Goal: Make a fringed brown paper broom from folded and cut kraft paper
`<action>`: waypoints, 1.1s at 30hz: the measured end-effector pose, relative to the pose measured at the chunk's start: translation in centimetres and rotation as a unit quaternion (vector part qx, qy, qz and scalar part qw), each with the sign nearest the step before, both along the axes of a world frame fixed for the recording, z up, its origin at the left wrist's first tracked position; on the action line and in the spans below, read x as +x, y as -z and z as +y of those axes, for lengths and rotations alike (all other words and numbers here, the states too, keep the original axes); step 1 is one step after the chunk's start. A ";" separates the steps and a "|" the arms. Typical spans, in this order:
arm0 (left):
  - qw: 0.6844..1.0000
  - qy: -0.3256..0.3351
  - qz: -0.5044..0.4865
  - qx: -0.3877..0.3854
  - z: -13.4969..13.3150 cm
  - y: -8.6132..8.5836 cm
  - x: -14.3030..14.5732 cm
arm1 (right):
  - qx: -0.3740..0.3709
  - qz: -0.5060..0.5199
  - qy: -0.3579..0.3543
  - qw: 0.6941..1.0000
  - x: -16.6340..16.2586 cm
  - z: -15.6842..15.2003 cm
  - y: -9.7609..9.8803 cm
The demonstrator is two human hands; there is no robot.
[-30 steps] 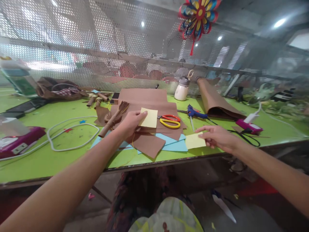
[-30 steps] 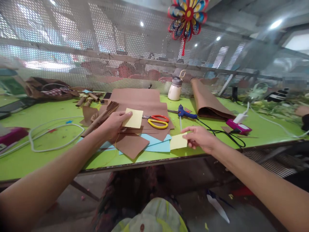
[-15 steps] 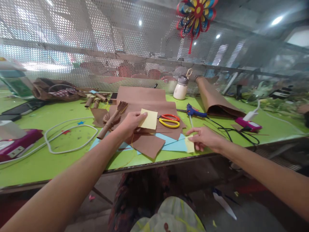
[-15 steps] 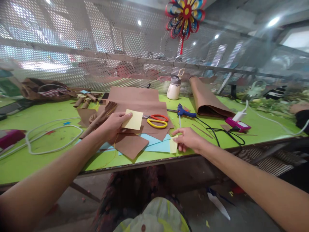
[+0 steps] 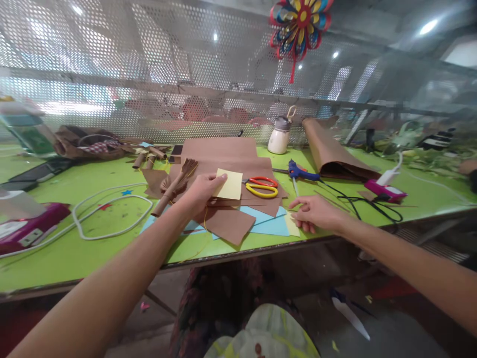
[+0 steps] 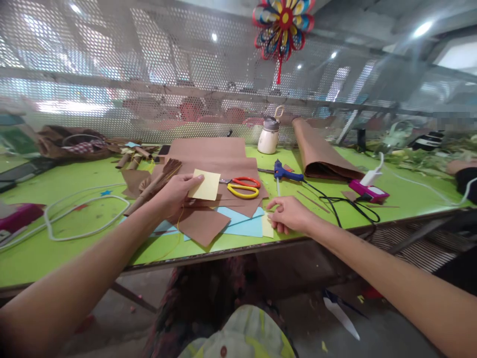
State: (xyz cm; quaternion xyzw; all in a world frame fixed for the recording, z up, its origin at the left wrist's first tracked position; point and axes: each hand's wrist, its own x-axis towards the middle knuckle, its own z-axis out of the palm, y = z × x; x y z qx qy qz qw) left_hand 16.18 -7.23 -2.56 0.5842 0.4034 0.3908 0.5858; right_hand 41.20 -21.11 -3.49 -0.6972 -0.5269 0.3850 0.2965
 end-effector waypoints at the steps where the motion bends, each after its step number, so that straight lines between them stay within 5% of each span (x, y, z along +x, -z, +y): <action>1: 1.000 0.000 0.003 -0.005 0.0 0.0 0.0 | 0.008 0.011 0.002 1.000 -0.2 0.1 0.1; 7: 0.999 0.003 0.002 -0.032 0.0 -0.1 0.0 | 0.038 0.058 0.016 0.997 -0.7 0.1 0.1; 11: 0.999 0.023 -0.003 -0.029 -0.3 0.1 0.0 | 0.123 0.078 0.033 0.989 0.1 0.5 -1.4; 17: 0.993 0.093 -0.055 -0.048 -0.9 0.4 0.0 | 0.157 0.103 -0.056 0.981 -2.3 5.9 -3.2; 23: 0.992 0.056 -0.107 -0.036 -0.3 0.8 -0.3 | 0.183 0.106 -0.163 0.964 -7.3 10.8 -2.4; 33: 0.989 0.088 -0.121 0.003 0.0 0.8 0.3 | 0.212 0.166 -0.111 0.957 -7.0 10.8 -1.0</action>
